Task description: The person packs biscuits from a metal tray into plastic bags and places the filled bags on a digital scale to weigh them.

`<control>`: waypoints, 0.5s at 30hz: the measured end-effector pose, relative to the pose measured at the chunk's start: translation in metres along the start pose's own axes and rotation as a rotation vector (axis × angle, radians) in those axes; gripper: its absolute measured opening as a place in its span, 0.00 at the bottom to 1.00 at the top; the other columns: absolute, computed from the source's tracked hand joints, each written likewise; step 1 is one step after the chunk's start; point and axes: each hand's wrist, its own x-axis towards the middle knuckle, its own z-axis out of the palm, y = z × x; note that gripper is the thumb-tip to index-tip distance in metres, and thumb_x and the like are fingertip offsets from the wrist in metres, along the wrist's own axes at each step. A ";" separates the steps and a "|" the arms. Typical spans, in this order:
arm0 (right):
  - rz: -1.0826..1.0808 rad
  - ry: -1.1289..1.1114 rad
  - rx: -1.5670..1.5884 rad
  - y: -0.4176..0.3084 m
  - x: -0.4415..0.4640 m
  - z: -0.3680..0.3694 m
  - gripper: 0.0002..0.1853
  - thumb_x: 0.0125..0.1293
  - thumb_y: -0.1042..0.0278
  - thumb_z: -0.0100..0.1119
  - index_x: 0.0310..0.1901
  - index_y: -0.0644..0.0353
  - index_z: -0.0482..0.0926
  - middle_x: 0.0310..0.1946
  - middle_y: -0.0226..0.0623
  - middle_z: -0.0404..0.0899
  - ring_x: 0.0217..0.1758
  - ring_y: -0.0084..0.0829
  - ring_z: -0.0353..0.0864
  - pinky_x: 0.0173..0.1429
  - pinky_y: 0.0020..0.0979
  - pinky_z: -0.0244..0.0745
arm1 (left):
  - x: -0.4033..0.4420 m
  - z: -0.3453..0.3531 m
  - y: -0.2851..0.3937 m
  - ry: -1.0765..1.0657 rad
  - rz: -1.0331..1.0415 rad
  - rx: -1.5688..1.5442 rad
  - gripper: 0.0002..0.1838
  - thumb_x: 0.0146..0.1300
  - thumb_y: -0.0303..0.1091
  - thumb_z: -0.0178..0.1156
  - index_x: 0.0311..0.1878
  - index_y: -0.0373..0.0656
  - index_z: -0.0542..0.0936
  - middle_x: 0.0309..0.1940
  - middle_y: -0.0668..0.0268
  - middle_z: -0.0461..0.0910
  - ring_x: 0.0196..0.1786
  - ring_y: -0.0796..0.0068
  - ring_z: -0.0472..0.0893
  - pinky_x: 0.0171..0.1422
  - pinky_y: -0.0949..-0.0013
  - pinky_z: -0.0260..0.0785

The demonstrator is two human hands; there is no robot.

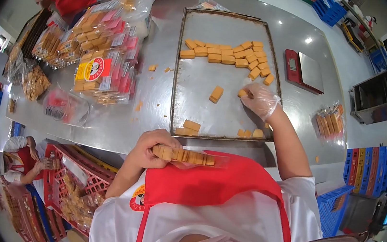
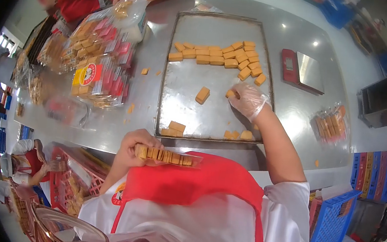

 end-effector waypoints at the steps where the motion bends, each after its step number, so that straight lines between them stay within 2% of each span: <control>1: 0.007 0.005 -0.019 0.000 -0.001 0.000 0.15 0.51 0.63 0.57 0.39 0.64 0.75 0.30 0.44 0.75 0.35 0.41 0.74 0.40 0.34 0.69 | 0.001 0.000 0.000 -0.007 0.023 0.003 0.17 0.36 0.28 0.64 0.34 0.41 0.76 0.33 0.61 0.79 0.35 0.66 0.79 0.40 0.70 0.69; 6: 0.104 -0.034 -0.003 -0.011 -0.001 -0.005 0.14 0.52 0.63 0.57 0.36 0.63 0.74 0.32 0.44 0.74 0.37 0.42 0.74 0.42 0.35 0.68 | 0.007 -0.006 0.001 -0.106 0.139 0.057 0.19 0.34 0.30 0.66 0.35 0.41 0.77 0.33 0.61 0.79 0.35 0.65 0.79 0.38 0.71 0.70; 9: 0.070 -0.087 -0.275 -0.011 0.001 -0.010 0.14 0.52 0.63 0.57 0.37 0.62 0.73 0.35 0.44 0.73 0.41 0.42 0.73 0.45 0.35 0.68 | 0.003 -0.008 0.001 -0.092 0.155 0.074 0.19 0.34 0.30 0.66 0.35 0.41 0.77 0.33 0.61 0.79 0.35 0.64 0.80 0.37 0.71 0.71; 10: 0.021 -0.051 -0.372 -0.023 0.000 -0.019 0.14 0.53 0.64 0.56 0.40 0.59 0.72 0.38 0.45 0.72 0.44 0.42 0.72 0.47 0.36 0.68 | 0.001 -0.008 0.001 -0.087 0.149 0.077 0.18 0.34 0.29 0.66 0.35 0.41 0.76 0.32 0.61 0.79 0.35 0.64 0.80 0.36 0.71 0.71; 13: -0.123 -0.092 -0.293 -0.051 0.013 -0.030 0.12 0.53 0.67 0.54 0.40 0.58 0.72 0.40 0.44 0.72 0.44 0.42 0.72 0.48 0.36 0.68 | -0.005 -0.007 -0.002 -0.021 0.102 0.058 0.17 0.33 0.28 0.65 0.33 0.42 0.76 0.32 0.61 0.79 0.35 0.65 0.80 0.37 0.70 0.71; 15: -0.456 -0.103 -0.123 -0.057 0.024 -0.014 0.11 0.52 0.70 0.53 0.39 0.58 0.72 0.39 0.44 0.73 0.43 0.43 0.73 0.46 0.35 0.68 | -0.009 -0.007 -0.003 0.000 0.074 0.069 0.17 0.33 0.27 0.64 0.33 0.42 0.76 0.32 0.62 0.79 0.35 0.65 0.80 0.37 0.70 0.71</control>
